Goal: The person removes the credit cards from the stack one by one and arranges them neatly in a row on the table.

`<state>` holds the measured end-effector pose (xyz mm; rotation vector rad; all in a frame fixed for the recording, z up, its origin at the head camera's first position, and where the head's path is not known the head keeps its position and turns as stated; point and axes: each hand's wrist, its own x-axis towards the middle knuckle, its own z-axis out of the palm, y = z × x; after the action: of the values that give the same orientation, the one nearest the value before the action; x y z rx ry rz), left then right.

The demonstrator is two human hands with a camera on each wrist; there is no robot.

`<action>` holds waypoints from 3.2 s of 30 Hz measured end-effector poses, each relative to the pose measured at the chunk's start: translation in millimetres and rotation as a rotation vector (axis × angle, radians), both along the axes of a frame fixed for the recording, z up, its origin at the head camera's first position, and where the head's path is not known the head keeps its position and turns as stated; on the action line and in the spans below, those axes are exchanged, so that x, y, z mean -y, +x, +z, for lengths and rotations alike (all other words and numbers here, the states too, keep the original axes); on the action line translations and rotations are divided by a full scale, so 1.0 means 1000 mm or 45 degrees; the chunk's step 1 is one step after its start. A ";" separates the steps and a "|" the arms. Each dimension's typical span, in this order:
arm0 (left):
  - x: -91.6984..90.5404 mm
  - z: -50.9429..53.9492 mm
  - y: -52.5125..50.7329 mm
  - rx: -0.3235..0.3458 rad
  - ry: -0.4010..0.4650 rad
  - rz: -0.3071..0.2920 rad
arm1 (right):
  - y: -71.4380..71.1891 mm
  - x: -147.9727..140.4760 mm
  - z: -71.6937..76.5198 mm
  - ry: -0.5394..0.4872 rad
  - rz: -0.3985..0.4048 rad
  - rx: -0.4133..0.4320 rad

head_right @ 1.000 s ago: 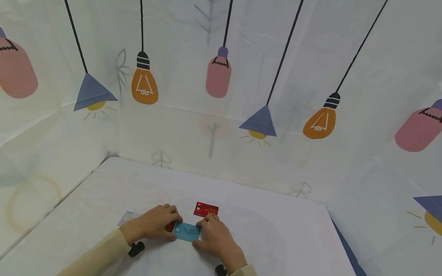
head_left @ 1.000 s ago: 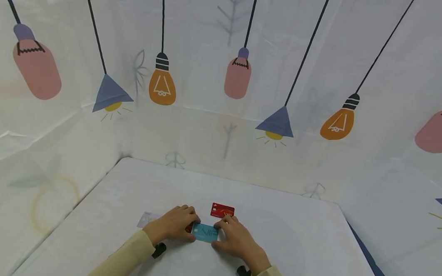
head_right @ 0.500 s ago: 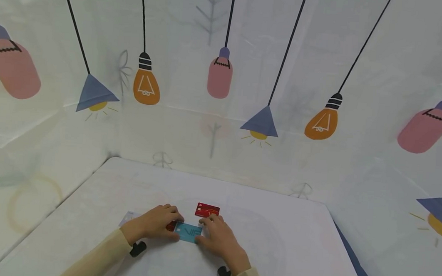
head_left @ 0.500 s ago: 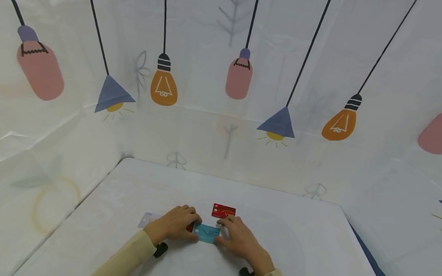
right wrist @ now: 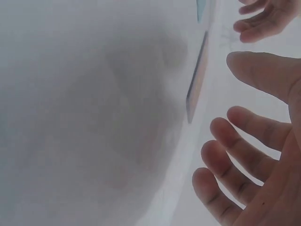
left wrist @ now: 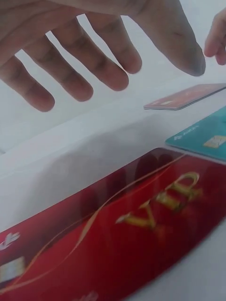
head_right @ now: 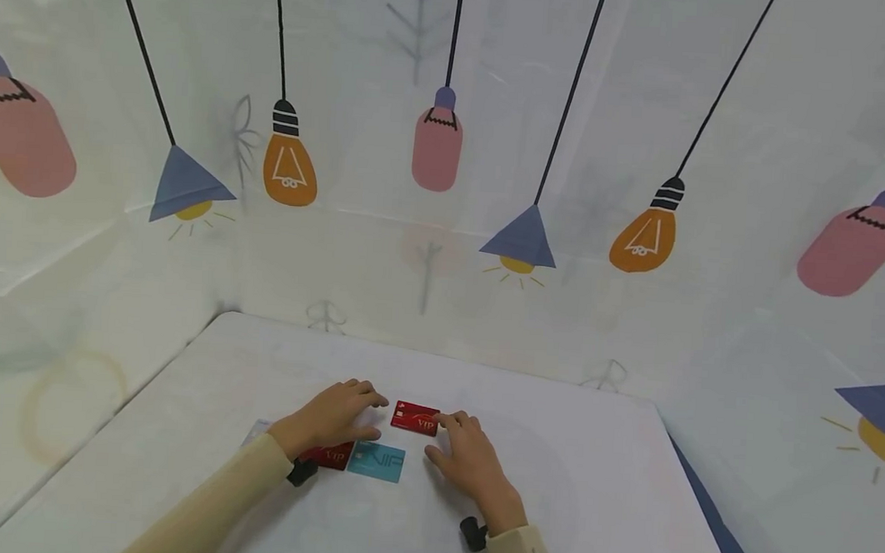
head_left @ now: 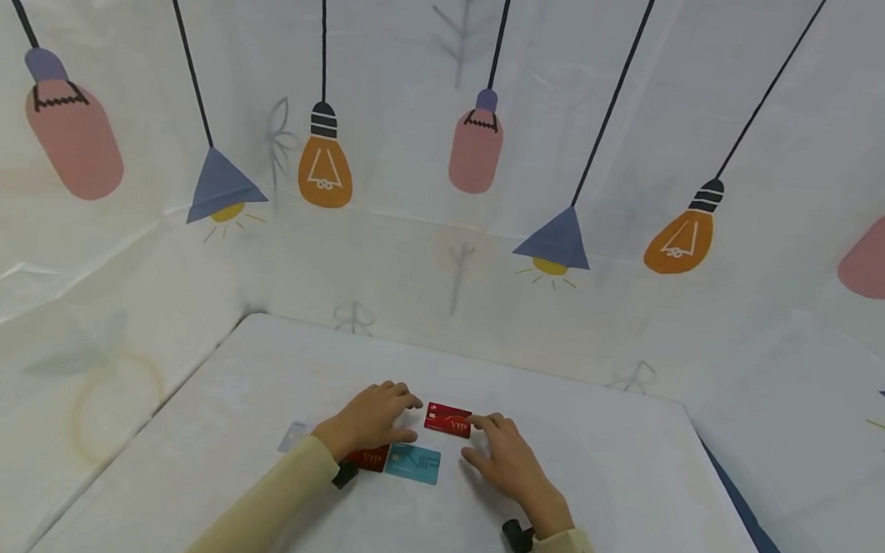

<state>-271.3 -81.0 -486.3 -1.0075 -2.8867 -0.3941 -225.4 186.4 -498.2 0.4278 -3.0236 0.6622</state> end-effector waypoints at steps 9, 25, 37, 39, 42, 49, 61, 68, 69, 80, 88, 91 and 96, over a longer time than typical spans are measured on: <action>-0.020 -0.003 -0.017 0.062 -0.033 0.020 | -0.014 -0.009 0.001 -0.017 -0.039 -0.009; -0.034 -0.017 -0.033 0.093 -0.068 0.029 | -0.041 -0.002 -0.010 0.090 0.005 0.085; -0.038 -0.016 -0.037 0.140 -0.113 0.061 | -0.043 0.003 -0.011 0.089 -0.007 0.075; -0.038 -0.016 -0.037 0.138 -0.109 0.062 | -0.043 0.003 -0.012 0.086 -0.015 0.069; -0.038 -0.016 -0.037 0.138 -0.101 0.063 | -0.043 0.003 -0.013 0.075 -0.024 0.062; -0.039 -0.018 -0.037 0.132 -0.117 0.067 | -0.043 0.003 -0.012 0.063 -0.012 0.057; -0.038 -0.014 -0.037 0.102 -0.127 0.041 | -0.043 0.000 -0.006 0.055 -0.005 0.087; -0.036 -0.012 -0.034 0.090 -0.122 0.015 | -0.042 0.000 -0.006 0.034 -0.003 0.088; -0.035 -0.012 -0.034 0.089 -0.124 0.013 | -0.042 0.000 -0.006 0.036 -0.003 0.089; -0.040 -0.012 -0.028 0.028 -0.138 -0.067 | -0.031 -0.005 -0.002 0.062 -0.019 0.080; -0.041 -0.002 -0.016 -0.005 -0.135 -0.098 | -0.019 -0.013 0.001 0.025 0.023 0.046; -0.043 -0.002 -0.012 -0.016 -0.134 -0.093 | -0.015 -0.014 0.003 0.021 0.025 0.026; -0.046 -0.002 -0.006 -0.021 -0.129 -0.089 | -0.007 -0.018 0.006 0.024 0.033 0.006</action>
<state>-277.1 -35.4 -488.0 -1.1240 -2.8889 -0.2436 -232.7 204.6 -492.1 0.4673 -3.0360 0.6372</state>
